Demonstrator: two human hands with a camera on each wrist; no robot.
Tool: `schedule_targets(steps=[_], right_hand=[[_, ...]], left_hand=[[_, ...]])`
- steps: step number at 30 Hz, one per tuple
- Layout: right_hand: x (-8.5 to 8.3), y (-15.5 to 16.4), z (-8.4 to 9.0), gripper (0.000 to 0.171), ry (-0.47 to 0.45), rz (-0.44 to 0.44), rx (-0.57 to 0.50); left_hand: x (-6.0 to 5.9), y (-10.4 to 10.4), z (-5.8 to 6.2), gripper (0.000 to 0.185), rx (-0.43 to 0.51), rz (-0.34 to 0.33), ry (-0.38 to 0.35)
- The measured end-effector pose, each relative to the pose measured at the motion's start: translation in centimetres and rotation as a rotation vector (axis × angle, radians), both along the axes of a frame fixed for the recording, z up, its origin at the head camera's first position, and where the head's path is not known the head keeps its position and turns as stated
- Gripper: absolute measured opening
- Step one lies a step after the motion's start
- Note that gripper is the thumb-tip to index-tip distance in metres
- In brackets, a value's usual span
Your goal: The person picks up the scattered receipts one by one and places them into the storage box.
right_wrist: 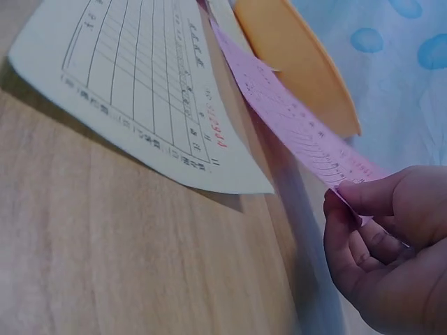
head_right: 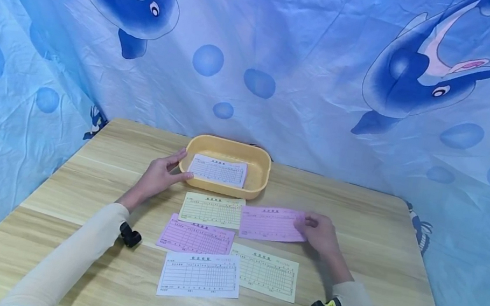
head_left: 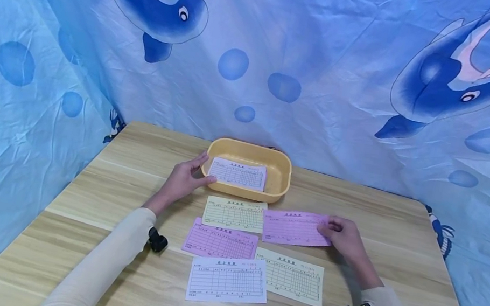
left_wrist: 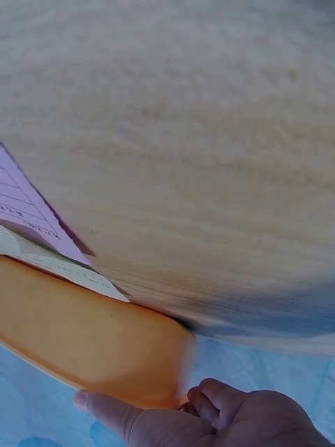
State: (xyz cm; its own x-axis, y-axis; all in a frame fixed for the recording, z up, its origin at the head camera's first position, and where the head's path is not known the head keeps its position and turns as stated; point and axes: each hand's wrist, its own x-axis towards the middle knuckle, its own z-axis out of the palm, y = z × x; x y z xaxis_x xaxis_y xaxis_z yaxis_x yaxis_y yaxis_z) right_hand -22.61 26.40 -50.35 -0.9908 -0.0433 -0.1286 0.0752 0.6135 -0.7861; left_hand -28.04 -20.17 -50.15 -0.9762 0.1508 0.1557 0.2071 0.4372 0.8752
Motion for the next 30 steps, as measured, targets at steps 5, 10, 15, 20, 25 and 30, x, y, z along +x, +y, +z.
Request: schedule_targets(steps=[5, 10, 15, 20, 25, 30], right_hand=[[0.4, 0.5, 0.5, 0.029, -0.032, -0.017, -0.041], [0.8, 0.7, 1.3, 0.024, -0.049, -0.031, -0.081], [1.1, 0.7, 2.0, 0.02, -0.038, -0.033, -0.079], [1.2, 0.7, 2.8, 0.02, -0.04, -0.045, -0.092], [1.2, 0.8, 3.9, 0.024, -0.034, -0.041, -0.145], [0.9, 0.8, 4.8, 0.027, -0.031, -0.032, -0.178]], left_hand=[[-0.1, 0.0, 0.0, 0.096, 0.005, -0.001, -0.005], [-0.1, 0.0, 0.0, 0.095, 0.001, 0.001, -0.006], [0.0, 0.0, 0.1, 0.094, -0.007, 0.003, -0.006], [0.0, 0.0, 0.1, 0.095, -0.004, -0.001, -0.01], [0.0, 0.0, 0.1, 0.094, 0.005, 0.0, -0.005], [0.0, 0.1, 0.0, 0.094, 0.002, 0.001, 0.004]])
